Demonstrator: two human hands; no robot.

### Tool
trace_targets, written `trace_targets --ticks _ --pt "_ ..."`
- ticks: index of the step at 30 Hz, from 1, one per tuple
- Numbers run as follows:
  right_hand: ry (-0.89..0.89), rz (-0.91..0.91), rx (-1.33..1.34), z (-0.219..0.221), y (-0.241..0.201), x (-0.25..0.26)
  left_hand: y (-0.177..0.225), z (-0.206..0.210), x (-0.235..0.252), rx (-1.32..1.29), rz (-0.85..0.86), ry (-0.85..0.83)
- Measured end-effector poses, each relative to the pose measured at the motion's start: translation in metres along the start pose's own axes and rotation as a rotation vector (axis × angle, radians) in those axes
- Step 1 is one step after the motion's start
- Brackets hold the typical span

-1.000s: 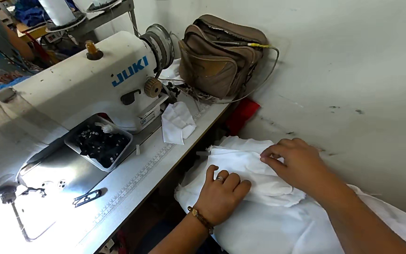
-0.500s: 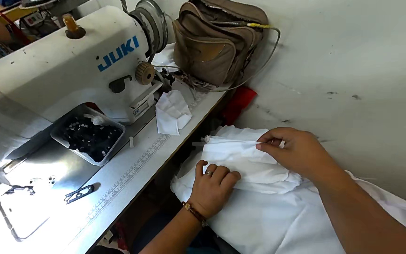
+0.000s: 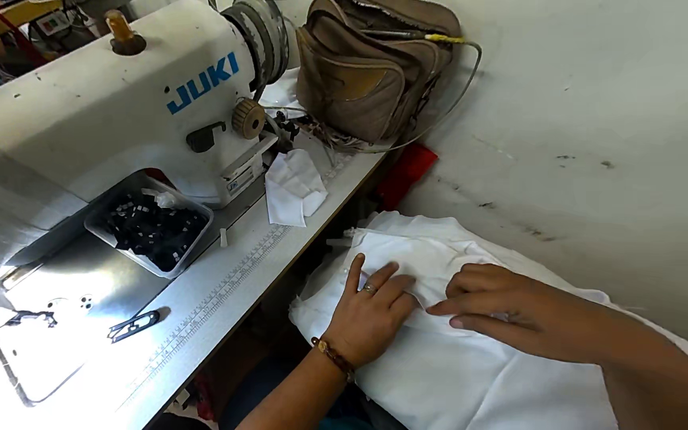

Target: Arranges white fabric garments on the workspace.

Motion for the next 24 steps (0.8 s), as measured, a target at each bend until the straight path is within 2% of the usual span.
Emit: trace_targets --ticks 2,5,8,10,12,13,15,17,19,21,24 --pt "0.037 0.111 -0.016 -0.008 0.002 0.007 0.001 0.001 -0.002 0.010 0.012 -0.004" --pt "0.155 0.441 -0.098 -0.019 0.018 0.028 0.001 -0.001 -0.004 -0.033 -0.014 0.034" --pt "0.061 0.725 -0.126 -0.013 0.042 0.046 0.001 -0.002 -0.004 -0.034 -0.069 0.034" --pt "-0.014 0.820 -0.088 -0.008 0.048 0.052 0.001 -0.001 -0.006 -0.035 -0.101 -0.003" --pt "0.044 0.777 -0.068 -0.007 0.048 0.052 0.001 0.001 -0.007 -0.031 -0.112 -0.016" --pt "0.106 0.692 -0.064 -0.008 0.044 0.050 0.000 0.001 -0.007 -0.031 -0.111 0.001" --pt "0.184 0.411 -0.065 -0.009 0.033 0.044 0.000 -0.001 -0.005 -0.027 -0.100 0.037" --pt "0.149 0.135 -0.074 -0.006 0.016 0.037 0.001 -0.002 -0.001 -0.021 -0.080 0.024" --pt "0.053 -0.039 -0.034 0.002 0.002 0.027 0.001 -0.002 0.002 -0.008 -0.053 -0.028" --pt "-0.013 -0.069 0.009 0.005 0.000 0.020 0.003 0.000 0.001 0.004 -0.020 -0.067" --pt "0.011 0.154 0.044 -0.007 0.009 0.027 0.006 0.005 -0.004 0.031 0.018 -0.081"
Point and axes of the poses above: each hand's wrist, its own x-axis towards the middle knuckle, its own z-axis out of the palm, y = z × x, the point moved 5 cm from there along x, towards the middle knuckle, and after that the axes turned 3 degrees about z, right-handed, at the moved point
